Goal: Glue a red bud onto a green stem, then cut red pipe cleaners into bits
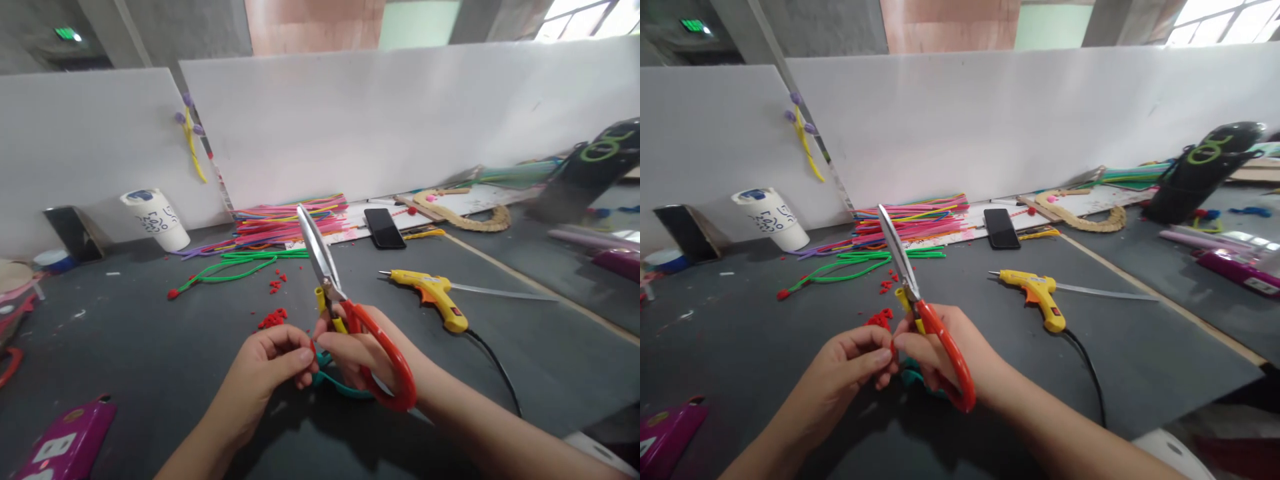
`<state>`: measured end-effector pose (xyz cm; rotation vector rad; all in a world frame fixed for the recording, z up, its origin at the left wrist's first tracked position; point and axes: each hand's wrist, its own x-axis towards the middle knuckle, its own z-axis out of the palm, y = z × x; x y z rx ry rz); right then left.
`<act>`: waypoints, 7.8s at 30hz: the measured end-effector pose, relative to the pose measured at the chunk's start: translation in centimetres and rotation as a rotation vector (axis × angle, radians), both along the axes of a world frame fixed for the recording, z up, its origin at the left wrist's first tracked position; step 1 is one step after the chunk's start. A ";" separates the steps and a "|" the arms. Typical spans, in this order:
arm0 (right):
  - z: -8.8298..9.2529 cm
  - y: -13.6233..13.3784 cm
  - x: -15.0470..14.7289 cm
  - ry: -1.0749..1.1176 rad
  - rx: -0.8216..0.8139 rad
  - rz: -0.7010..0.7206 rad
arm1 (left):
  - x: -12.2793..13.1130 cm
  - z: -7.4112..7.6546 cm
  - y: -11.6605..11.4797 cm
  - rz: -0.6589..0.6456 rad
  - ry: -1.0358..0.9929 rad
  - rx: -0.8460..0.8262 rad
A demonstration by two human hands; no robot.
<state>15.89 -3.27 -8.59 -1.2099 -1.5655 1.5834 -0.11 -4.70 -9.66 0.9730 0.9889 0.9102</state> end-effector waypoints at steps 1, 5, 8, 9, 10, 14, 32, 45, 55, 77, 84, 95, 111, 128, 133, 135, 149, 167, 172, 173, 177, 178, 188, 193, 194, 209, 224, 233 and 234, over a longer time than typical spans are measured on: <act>0.0 0.0 -0.1 -0.006 -0.021 0.002 | 0.1 0.0 0.0 -0.010 0.023 -0.003; -0.1 -0.1 -0.1 0.001 -0.076 -0.016 | 0.4 0.0 0.0 -0.038 0.120 -0.006; -0.2 -0.2 0.0 0.003 -0.063 0.006 | 0.4 -0.2 0.0 -0.033 0.178 0.012; -0.1 -0.2 0.0 0.000 -0.058 0.019 | 0.4 -0.3 0.1 -0.032 0.193 0.018; -0.1 -0.2 0.0 -0.002 -0.049 0.030 | 0.3 -0.4 0.1 -0.032 0.205 0.022; 0.2 -0.3 -0.2 -0.043 -0.020 0.026 | 0.1 -0.5 0.2 -0.025 0.250 0.081; -1.0 -0.3 -0.9 0.069 -0.078 -0.114 | 0.1 0.0 -0.2 0.034 0.640 0.518; 0.3 -0.1 -0.2 -0.041 -0.045 -0.139 | 0.3 -0.1 0.0 0.142 0.131 0.082; -0.8 -1.1 0.4 -0.533 0.568 -0.054 | -0.8 -0.2 0.5 0.449 -0.110 0.289; -2.6 -0.5 1.3 -0.932 0.916 0.050 | -1.5 0.2 0.4 0.537 -0.245 0.410; -2.8 -0.5 1.2 -0.930 0.929 0.051 | -1.4 0.2 0.5 0.538 -0.242 0.405; -3.0 -0.3 1.2 -0.919 0.983 0.033 | -1.4 0.3 0.4 0.561 -0.264 0.372; -3.1 -0.5 1.1 -0.913 1.002 0.000 | -1.4 0.2 0.5 0.580 -0.265 0.392; -3.0 -0.7 0.8 -0.949 0.999 0.011 | -1.5 0.2 0.5 0.583 -0.274 0.374; -3.1 -0.7 0.9 -0.966 0.983 0.018 | -1.5 0.1 0.6 0.591 -0.259 0.379; -3.1 -0.6 0.9 -0.964 0.981 0.023 | -1.5 0.1 0.6 0.593 -0.264 0.373; -3.0 -0.6 1.0 -0.972 0.983 0.019 | -1.5 0.2 0.6 0.572 -0.280 0.381; -2.0 0.7 1.0 -0.729 0.606 -0.147 | -2.0 -0.6 1.5 0.498 0.044 0.404; -2.0 2.1 1.8 -0.808 0.639 -0.205 | -3.1 -1.9 3.7 0.294 0.770 0.411; -2.0 2.3 1.9 -0.814 0.644 -0.214 | -3.3 -2.0 4.2 0.276 0.815 0.400; -1.8 2.6 2.4 -0.829 0.660 -0.243 | -3.9 -2.2 5.7 0.259 1.013 0.380; -1.7 2.6 2.4 -0.831 0.661 -0.244 | -3.9 -2.3 6.1 0.260 1.058 0.380; -0.8 1.9 2.8 -0.827 0.704 -0.234 | -4.1 -3.5 9.5 0.158 1.270 0.361; -0.4 1.8 3.0 -0.817 0.693 -0.245 | -5.3 -2.9 8.6 0.115 1.274 0.378; -0.4 1.8 2.9 -0.813 0.688 -0.247 | -5.6 -2.7 8.2 0.097 1.267 0.383; -0.6 1.7 2.2 -0.807 0.696 -0.223 | -5.3 -2.1 5.6 0.071 1.206 0.503; -1.0 2.0 1.2 -0.242 0.324 -0.139 | -1.9 -0.3 4.0 -0.037 0.501 0.255; -1.0 1.2 0.2 -0.081 0.184 -0.005 | 0.1 -0.8 1.8 -0.005 0.172 0.118; -1.0 1.1 0.1 -0.080 0.161 0.000 | 0.2 -0.7 1.7 0.013 0.179 0.113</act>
